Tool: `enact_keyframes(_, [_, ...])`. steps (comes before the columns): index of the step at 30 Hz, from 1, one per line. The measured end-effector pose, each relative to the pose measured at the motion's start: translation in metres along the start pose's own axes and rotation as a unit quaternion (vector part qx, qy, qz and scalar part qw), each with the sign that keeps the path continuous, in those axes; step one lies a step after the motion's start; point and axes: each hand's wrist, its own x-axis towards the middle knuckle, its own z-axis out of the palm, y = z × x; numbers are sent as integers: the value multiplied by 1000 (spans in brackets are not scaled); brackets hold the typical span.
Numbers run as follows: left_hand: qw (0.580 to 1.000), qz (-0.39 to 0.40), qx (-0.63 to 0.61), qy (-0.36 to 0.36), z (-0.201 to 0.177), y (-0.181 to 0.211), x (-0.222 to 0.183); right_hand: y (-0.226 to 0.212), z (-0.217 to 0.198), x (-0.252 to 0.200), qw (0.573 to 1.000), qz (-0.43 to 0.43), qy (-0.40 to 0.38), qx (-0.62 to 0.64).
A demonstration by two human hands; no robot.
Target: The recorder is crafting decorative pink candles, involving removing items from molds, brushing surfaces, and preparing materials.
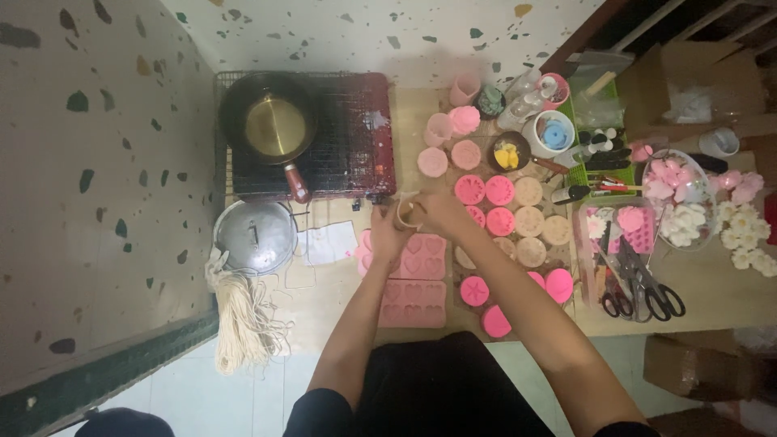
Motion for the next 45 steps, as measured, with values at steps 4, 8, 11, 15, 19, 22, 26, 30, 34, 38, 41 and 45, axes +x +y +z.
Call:
enact_keyframes(4, [1000,-2,-9,-3,-1,3,-1,0,0,1,996,-36,52,55])
enact_keyframes(8, [1000,-7,10,-11,-4,5,-1,10,6,2,996,-67,-2,57])
enact_keyframes(11, [999,33,7,19,-1,1,-2,-11,-18,-5,997,-31,50,57])
enact_keyframes(15, [1000,-13,12,-6,2,-7,-2,5,5,-3,998,-57,11,23])
enact_keyframes(19, [997,66,12,31,9,-23,-5,7,9,-3,1000,-6,-14,27])
enact_keyframes(22, [997,68,14,40,15,-41,-8,8,10,-4,999,4,-20,27])
enact_keyframes(26, [994,77,61,48,17,-58,-9,-6,-10,-11,986,-64,117,95])
enact_keyframes(30, [995,63,71,38,13,-57,-10,1,0,-9,1000,-27,2,15])
enact_keyframes(34, [994,42,91,39,18,-67,-12,-7,-12,-13,997,-4,29,73])
enact_keyframes(38, [994,19,108,26,27,-91,-10,-2,-7,-13,993,-48,40,97])
enact_keyframes(41, [995,14,95,26,20,-81,-14,-19,-27,-16,989,-18,71,129])
enact_keyframes(45, [988,53,139,32,24,-92,-13,-5,-8,-14,999,37,-20,7])
